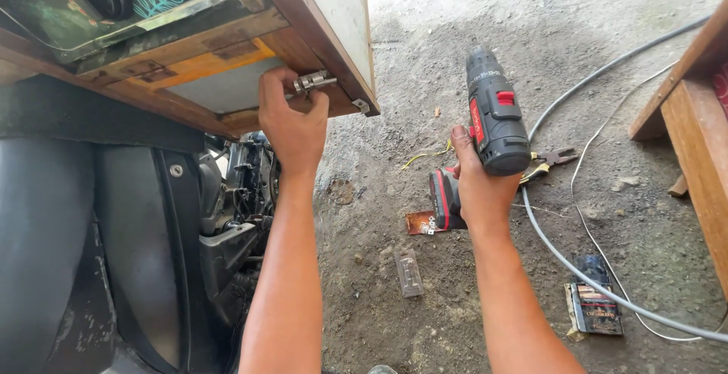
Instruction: Repairing a small wooden cabinet door by screwing in hinges using a power drill.
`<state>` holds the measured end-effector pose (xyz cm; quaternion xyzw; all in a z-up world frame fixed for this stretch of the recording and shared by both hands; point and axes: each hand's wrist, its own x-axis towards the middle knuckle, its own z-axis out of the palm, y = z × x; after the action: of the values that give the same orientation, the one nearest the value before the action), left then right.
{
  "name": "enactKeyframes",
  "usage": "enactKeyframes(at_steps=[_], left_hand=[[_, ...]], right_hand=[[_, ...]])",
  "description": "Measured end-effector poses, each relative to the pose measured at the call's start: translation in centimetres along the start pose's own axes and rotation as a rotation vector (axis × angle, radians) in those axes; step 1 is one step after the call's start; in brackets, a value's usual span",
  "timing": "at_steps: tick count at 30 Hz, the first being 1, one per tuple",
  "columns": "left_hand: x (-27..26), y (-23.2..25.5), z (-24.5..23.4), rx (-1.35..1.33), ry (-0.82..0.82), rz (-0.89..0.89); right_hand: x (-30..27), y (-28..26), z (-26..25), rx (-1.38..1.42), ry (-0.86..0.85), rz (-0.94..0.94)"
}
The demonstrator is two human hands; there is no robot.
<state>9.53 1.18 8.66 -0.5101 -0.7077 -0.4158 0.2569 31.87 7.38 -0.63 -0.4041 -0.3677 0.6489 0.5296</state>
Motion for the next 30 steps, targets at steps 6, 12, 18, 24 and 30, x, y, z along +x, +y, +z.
enactKeyframes(at_steps=[6, 12, 18, 24, 30], left_hand=[[0.9, -4.0, -0.3, -0.733, -0.169, -0.529], [0.6, -4.4, -0.8, -1.069, -0.111, -0.817], [-1.0, -5.4, 0.9, -0.972, -0.038, -0.715], [-1.8, -3.8, 2.0, -0.771, 0.022, -0.567], [-1.8, -2.8, 1.8, -0.8, 0.022, -0.535]], right_hand=[[0.7, 0.9, 0.1, -0.007, -0.009, 0.034], [1.1, 2.2, 0.2, 0.015, -0.028, 0.034], [1.1, 1.9, 0.3, 0.059, -0.032, 0.044], [0.7, 2.0, 0.3, 0.052, -0.048, 0.009], [0.3, 2.0, 0.3, 0.035, -0.076, 0.008]])
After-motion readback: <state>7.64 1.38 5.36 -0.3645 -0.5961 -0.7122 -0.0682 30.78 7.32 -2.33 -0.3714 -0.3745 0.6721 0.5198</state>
